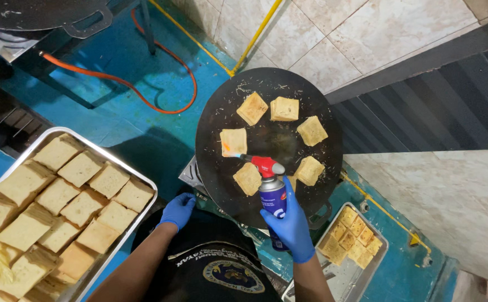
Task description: The person places cubes of tofu from a metal tray onto a large round flat griddle, flips and repositions them with tongs, and uses a handheld gas blowtorch to char their surfaces. Finished browned tofu cubes are moved to a tray of cooked pieces.
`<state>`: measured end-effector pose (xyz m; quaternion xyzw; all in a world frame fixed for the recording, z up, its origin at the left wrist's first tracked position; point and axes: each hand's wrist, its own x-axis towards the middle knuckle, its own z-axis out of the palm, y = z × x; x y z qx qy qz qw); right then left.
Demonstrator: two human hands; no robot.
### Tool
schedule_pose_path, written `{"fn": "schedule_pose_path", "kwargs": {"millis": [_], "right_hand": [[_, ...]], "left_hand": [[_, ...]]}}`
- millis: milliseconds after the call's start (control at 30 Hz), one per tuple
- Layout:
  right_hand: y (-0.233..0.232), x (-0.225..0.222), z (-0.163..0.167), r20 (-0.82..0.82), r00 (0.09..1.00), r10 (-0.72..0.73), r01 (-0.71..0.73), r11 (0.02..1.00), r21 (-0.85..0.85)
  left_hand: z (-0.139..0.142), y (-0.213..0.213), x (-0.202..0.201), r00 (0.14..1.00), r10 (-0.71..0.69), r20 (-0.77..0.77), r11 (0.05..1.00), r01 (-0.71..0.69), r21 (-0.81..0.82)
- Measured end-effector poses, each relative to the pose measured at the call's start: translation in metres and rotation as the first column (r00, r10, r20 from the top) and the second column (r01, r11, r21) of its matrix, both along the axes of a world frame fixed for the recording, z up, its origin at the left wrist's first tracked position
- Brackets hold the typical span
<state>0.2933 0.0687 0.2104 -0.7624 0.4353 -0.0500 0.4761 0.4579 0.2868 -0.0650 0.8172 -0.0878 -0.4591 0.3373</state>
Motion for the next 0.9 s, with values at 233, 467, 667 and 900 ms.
{"fn": "schedule_pose_path", "kwargs": {"millis": [233,467,667,900], "right_hand": [[-0.004,0.007,-0.009,0.039,0.999,-0.016,0.018,0.998,-0.059],[-0.011,0.023,-0.019,0.047,0.995,-0.085,0.087,0.995,-0.047],[-0.005,0.013,-0.017,0.095,0.995,-0.031,0.04,0.994,-0.098],[0.007,-0.01,-0.008,-0.034,0.999,-0.03,0.027,0.997,-0.07]], "left_hand": [[-0.003,0.002,0.0,0.998,-0.039,0.058,0.999,0.041,-0.036],[-0.001,0.013,0.0,0.998,-0.044,0.038,0.999,0.043,0.028],[-0.001,0.015,0.003,0.998,-0.036,0.046,0.999,0.035,0.012],[-0.001,0.01,0.004,0.999,-0.027,0.046,0.999,0.028,-0.022]]}}
